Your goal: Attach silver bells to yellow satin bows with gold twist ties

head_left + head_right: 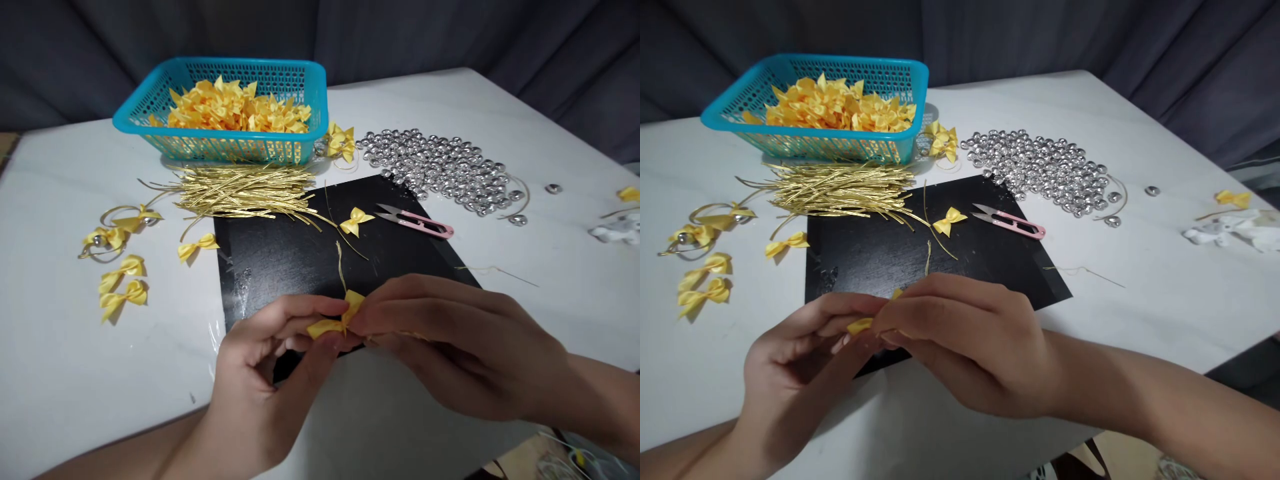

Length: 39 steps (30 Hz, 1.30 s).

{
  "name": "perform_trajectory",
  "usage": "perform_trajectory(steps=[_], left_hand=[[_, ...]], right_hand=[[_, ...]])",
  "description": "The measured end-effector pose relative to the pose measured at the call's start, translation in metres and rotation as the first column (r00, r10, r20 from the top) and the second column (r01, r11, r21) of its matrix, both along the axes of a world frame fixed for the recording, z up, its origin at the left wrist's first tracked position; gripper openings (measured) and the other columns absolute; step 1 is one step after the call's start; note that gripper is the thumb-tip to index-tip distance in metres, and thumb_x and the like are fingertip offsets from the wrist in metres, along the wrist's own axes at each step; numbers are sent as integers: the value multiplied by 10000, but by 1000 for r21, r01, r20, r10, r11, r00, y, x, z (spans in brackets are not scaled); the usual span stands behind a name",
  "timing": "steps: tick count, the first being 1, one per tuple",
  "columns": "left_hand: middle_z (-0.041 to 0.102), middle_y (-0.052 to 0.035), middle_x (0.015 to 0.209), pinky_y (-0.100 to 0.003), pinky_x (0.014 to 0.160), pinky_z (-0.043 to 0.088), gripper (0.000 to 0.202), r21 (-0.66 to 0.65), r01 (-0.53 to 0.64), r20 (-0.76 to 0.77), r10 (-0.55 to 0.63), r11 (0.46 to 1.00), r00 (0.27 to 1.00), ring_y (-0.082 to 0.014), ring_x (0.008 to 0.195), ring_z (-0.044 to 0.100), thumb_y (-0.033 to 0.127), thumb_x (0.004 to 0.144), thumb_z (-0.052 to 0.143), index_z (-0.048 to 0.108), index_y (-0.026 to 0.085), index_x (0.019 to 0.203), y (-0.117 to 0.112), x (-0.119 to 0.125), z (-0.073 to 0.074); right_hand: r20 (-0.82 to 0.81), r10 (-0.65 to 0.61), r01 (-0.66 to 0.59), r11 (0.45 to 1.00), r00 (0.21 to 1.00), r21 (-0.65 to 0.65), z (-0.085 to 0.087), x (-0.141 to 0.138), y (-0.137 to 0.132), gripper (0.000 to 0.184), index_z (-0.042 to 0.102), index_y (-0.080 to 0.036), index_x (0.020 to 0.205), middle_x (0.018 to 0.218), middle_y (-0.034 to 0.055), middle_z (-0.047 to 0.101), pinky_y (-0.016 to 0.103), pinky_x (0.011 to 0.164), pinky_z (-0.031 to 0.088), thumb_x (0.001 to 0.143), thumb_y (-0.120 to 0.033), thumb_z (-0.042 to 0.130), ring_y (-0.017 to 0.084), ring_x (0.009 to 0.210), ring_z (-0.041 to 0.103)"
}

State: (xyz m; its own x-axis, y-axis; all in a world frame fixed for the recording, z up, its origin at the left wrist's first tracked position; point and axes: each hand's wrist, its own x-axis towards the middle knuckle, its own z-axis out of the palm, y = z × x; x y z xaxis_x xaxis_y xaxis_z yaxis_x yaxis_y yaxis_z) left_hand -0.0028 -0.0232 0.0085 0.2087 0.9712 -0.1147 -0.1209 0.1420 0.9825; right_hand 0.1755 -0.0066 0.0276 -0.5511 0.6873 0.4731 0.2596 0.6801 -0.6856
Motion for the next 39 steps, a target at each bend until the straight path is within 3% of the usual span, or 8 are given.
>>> perform_trajectory(steps=[5, 18, 22, 27, 33, 39], left_hand=[[763, 38, 761, -107, 591, 566, 221, -7, 2, -2, -2, 1000, 1000, -98, 659, 714, 37, 742, 627, 685, 236, 816, 1, 1, 2], [757, 103, 784, -57, 645, 549, 311, 104, 62, 13, -64, 993, 998, -45, 682, 706, 7, 763, 597, 689, 275, 890, 3, -1, -3], [759, 100, 775, -36, 610, 538, 296, 132, 49, -6, -49, 990, 999, -40, 646, 703, 11, 748, 611, 689, 266, 877, 2, -1, -4], [760, 82, 760, -42, 590, 538, 286, 161, 21, -34, -16, 987, 999, -53, 645, 707, 16, 745, 617, 660, 254, 898, 3, -1, -6], [723, 92, 607, -19, 502, 498, 176, 116, -47, -75, 56, 992, 996, -33, 511, 662, 59, 719, 658, 612, 227, 742, 4, -2, -7], [734, 99, 620, -21, 515, 507, 177, 94, -45, -56, 50, 995, 997, -32, 525, 675, 54, 712, 648, 619, 228, 700, 4, 0, -6]], right_hand=[[-9, 0, -1, 1000, 1000, -11, 0, 1, 0, 213, 580, -62, 983, 880, 86, 655, 95, 770, 517, 809, 47, 521, 57, 843, 614], [22, 7, -7, 1000, 1000, -1, -1, 3, 0, 211, 596, -90, 990, 899, 84, 659, 100, 763, 518, 825, 19, 522, 65, 840, 627], [117, -85, 73, 993, 990, 96, 2, 3, -1, 160, 628, -148, 961, 890, 51, 660, 72, 738, 518, 849, -66, 547, 48, 769, 633], [250, -268, 177, 926, 930, 333, 5, 3, -4, 99, 647, -222, 875, 793, -1, 667, 72, 606, 530, 844, -148, 588, 46, 608, 613], [227, -284, 161, 882, 932, 442, -2, 0, -5, 111, 627, -200, 838, 728, 4, 672, 109, 574, 545, 824, -97, 587, 72, 607, 613], [266, -293, 144, 874, 919, 465, -7, 0, -6, 129, 615, -193, 874, 723, 5, 681, 113, 524, 532, 837, -83, 560, 66, 589, 609]])
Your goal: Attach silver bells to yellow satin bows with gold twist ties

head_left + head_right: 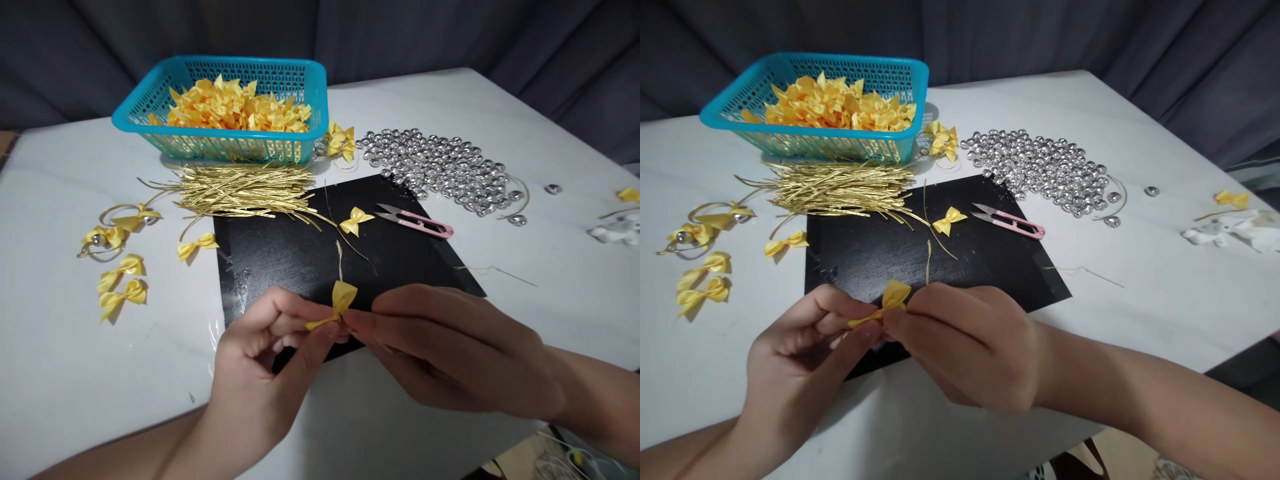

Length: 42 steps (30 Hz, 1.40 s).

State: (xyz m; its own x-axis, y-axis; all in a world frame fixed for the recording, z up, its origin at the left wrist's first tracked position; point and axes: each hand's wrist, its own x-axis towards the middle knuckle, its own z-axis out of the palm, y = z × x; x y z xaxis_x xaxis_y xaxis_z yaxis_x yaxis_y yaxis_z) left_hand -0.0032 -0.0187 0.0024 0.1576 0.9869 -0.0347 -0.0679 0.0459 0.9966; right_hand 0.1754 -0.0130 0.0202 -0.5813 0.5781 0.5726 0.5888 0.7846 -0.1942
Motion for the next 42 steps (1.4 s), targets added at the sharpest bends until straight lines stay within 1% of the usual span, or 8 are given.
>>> perform_trajectory(steps=[6, 14, 20, 24, 28, 33, 37, 42], left_hand=[[738, 103, 653, -27, 543, 517, 217, 38, 16, -51, -14, 999, 999, -35, 563, 686, 17, 714, 636, 638, 234, 703, -1, -1, 1], [733, 117, 691, -22, 551, 512, 244, 100, -16, -181, 35, 995, 983, -27, 580, 674, 42, 733, 634, 687, 279, 757, 1, -4, 2], [735, 78, 753, -92, 611, 553, 227, 163, -7, -208, 41, 987, 977, -70, 675, 692, 61, 791, 589, 673, 270, 813, -1, -5, 0], [706, 43, 787, -148, 616, 546, 260, 292, 57, -256, 20, 955, 966, -90, 706, 660, 52, 802, 578, 661, 281, 895, -2, -9, -5], [689, 20, 847, -202, 686, 534, 305, 404, 146, -240, -50, 903, 969, -105, 769, 626, 13, 803, 555, 637, 259, 963, -2, -11, -6], [679, 13, 879, -218, 703, 526, 326, 508, 169, -253, -41, 844, 967, -112, 786, 615, -26, 760, 585, 643, 232, 952, -1, -12, -3], [681, 24, 907, -228, 718, 519, 347, 488, 145, -317, 20, 861, 948, -118, 809, 619, -22, 774, 566, 642, 253, 971, -2, -14, -6], [687, 35, 922, -231, 729, 513, 348, 497, 128, -356, 67, 858, 932, -117, 817, 618, -17, 774, 569, 642, 261, 970, -2, -15, -8]], right_hand=[[33, 42, -42, 999, 999, 5, -1, 2, 3, 155, 629, -179, 887, 726, -2, 699, 113, 543, 538, 859, -70, 524, 66, 620, 623], [-20, -40, 40, 999, 999, -6, 1, -2, 4, 115, 632, -182, 873, 743, -4, 704, 118, 621, 547, 813, -87, 610, 70, 656, 647], [58, -81, 76, 994, 995, 80, -7, -4, 2, 121, 589, -155, 891, 662, 21, 657, 219, 449, 490, 804, -86, 541, 115, 524, 589], [-8, -79, 78, 991, 997, -109, -16, -7, -6, 140, 539, -160, 860, 631, 26, 627, 245, 447, 460, 788, -58, 477, 133, 510, 556], [-172, -107, 46, 944, 979, -328, -20, -11, -13, 142, 477, -204, 795, 622, -7, 592, 198, 449, 421, 830, -69, 453, 100, 489, 499], [-319, -77, -64, 910, 945, -411, -16, -15, -11, 162, 484, -192, 910, 692, -20, 605, 147, 491, 423, 844, -45, 474, 69, 539, 518], [-381, -63, -133, 874, 923, -468, -16, -16, -7, 179, 486, -167, 956, 769, 12, 620, 156, 498, 429, 819, -53, 501, 78, 615, 559], [-377, -85, -127, 856, 922, -502, -20, -17, -7, 224, 515, -183, 954, 851, 21, 650, 161, 590, 471, 830, -9, 448, 79, 691, 588]])
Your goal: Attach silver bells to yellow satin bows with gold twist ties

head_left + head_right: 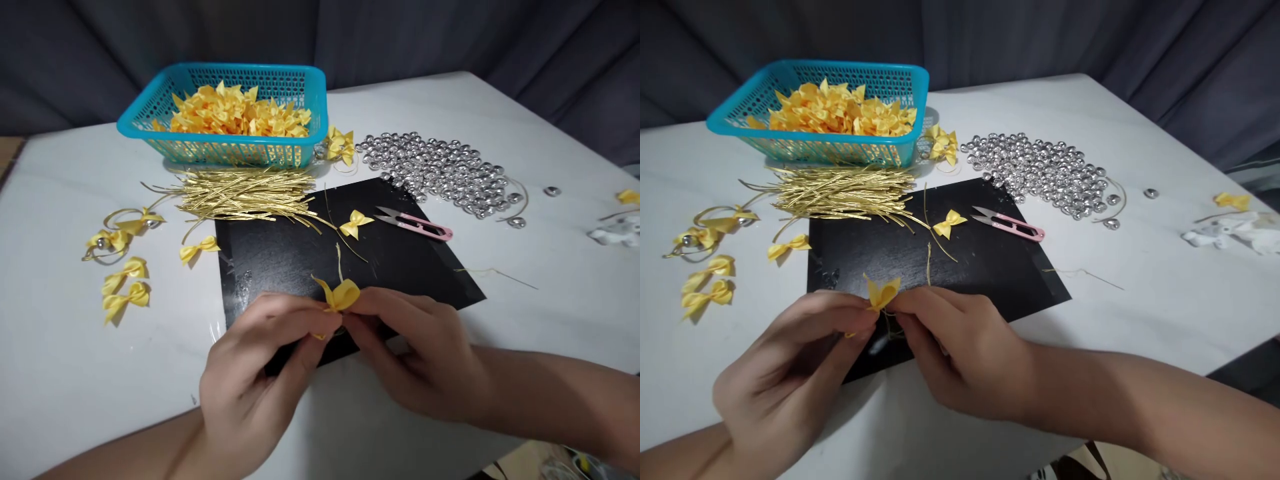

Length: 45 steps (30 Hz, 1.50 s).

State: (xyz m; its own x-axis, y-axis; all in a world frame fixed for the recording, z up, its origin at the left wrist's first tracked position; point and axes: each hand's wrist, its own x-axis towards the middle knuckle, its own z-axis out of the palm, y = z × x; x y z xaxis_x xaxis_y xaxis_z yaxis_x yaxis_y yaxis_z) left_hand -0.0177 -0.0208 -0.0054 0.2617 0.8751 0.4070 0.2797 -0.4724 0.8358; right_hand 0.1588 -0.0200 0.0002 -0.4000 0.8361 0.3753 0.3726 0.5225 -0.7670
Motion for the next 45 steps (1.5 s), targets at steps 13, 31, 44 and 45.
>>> perform_trajectory(steps=[13, 31, 44, 45], left_hand=[[689, -1, 924, -226, 732, 520, 263, 92, 57, -114, -47, 994, 992, -126, 812, 631, 29, 784, 563, 652, 227, 932, 8, 0, 8], [660, -119, 1185, -321, 778, 565, 327, 201, 233, -285, -170, 952, 943, -216, 973, 657, 39, 802, 514, 669, 226, 1021, 16, -7, 7], [654, -112, 1196, -285, 849, 561, 306, 296, 218, -394, -89, 930, 915, -214, 1082, 625, 62, 816, 518, 663, 192, 1052, 17, -9, -3], [648, -118, 1204, -290, 862, 556, 310, 306, 224, -403, -87, 925, 911, -218, 1090, 620, 57, 810, 521, 659, 184, 1057, 17, -9, -3]], right_hand=[[-141, -26, -4, 978, 990, -210, 3, -2, 5, 127, 528, -174, 829, 658, -33, 531, 151, 486, 403, 841, -57, 480, 59, 550, 481], [-600, -212, -417, 544, 771, -728, -4, -2, 14, 99, 578, -151, 863, 617, -66, 502, 106, 404, 367, 840, -244, 605, -1, 429, 403], [-502, -364, -383, 351, 785, -854, 2, -4, 15, 193, 672, -125, 787, 484, -67, 465, 123, 419, 417, 765, -317, 688, 24, 437, 390], [-509, -357, -389, 357, 783, -849, 2, -4, 15, 200, 671, -126, 779, 479, -68, 459, 122, 415, 412, 764, -325, 688, 26, 436, 384]])
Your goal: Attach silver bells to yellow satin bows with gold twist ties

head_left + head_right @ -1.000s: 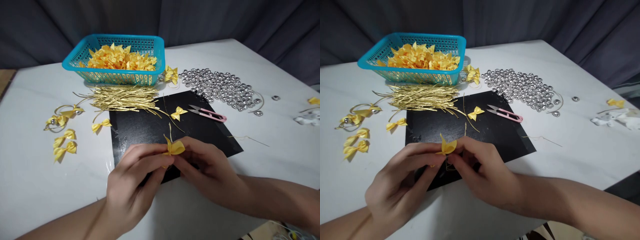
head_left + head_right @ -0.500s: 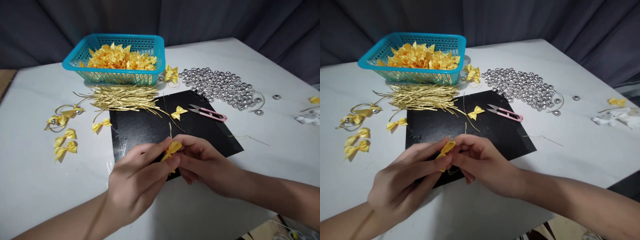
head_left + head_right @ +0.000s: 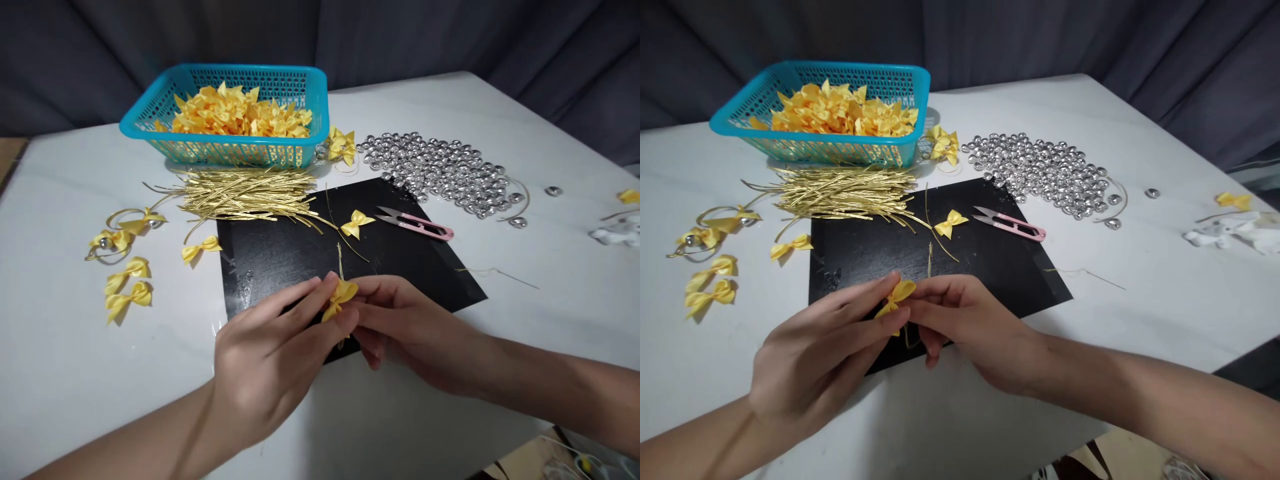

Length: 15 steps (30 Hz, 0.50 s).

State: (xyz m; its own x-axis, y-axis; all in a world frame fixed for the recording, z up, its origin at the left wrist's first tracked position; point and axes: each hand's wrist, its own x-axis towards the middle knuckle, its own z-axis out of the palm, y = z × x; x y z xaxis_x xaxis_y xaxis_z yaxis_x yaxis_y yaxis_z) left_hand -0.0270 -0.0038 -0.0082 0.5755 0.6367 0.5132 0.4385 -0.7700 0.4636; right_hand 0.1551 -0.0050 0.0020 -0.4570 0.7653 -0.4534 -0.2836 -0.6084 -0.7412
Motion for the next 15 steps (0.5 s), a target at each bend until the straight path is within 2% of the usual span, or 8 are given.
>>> perform_trajectory(steps=[5, 9, 12, 14, 15], left_hand=[[657, -124, 1186, -310, 825, 574, 277, 24, -20, -33, 20, 1000, 999, -228, 1073, 630, 74, 819, 524, 656, 180, 1038, 0, 1, 1], [659, -141, 1176, -306, 741, 594, 272, 29, 3, -43, -2, 1000, 999, -236, 1045, 645, 74, 840, 496, 652, 167, 1043, -1, 3, 1], [664, -125, 1174, -301, 754, 588, 260, 6, -39, -4, 39, 999, 999, -223, 1021, 657, 79, 839, 525, 660, 188, 1032, -1, 3, -2], [657, -112, 1192, -286, 804, 571, 257, -19, -67, 36, 68, 998, 997, -206, 1036, 649, 71, 831, 547, 667, 194, 1022, -2, 3, -5], [650, -108, 1206, -277, 837, 559, 260, -29, -69, 50, 71, 997, 996, -198, 1054, 639, 63, 827, 552, 668, 192, 1021, -2, 3, -6]], right_hand=[[10, 13, -13, 998, 1000, 54, 0, 1, 1, 154, 641, -142, 803, 549, -66, 463, 125, 415, 370, 794, -296, 647, 19, 445, 365], [151, 73, -92, 988, 986, 123, 2, 3, 3, 90, 603, -134, 851, 593, -55, 449, 139, 428, 324, 827, -216, 575, 22, 471, 359], [317, -60, -32, 960, 947, 277, 7, 5, 2, 131, 538, -160, 945, 648, -39, 488, 159, 425, 294, 835, -224, 566, 41, 500, 396], [393, -194, 8, 904, 899, 428, 10, 6, 1, 146, 520, -178, 960, 668, -36, 491, 176, 423, 289, 839, -243, 568, 48, 497, 390], [414, -233, -10, 862, 880, 507, 11, 6, 0, 129, 536, -177, 944, 680, -31, 492, 185, 425, 297, 838, -242, 569, 51, 495, 385]])
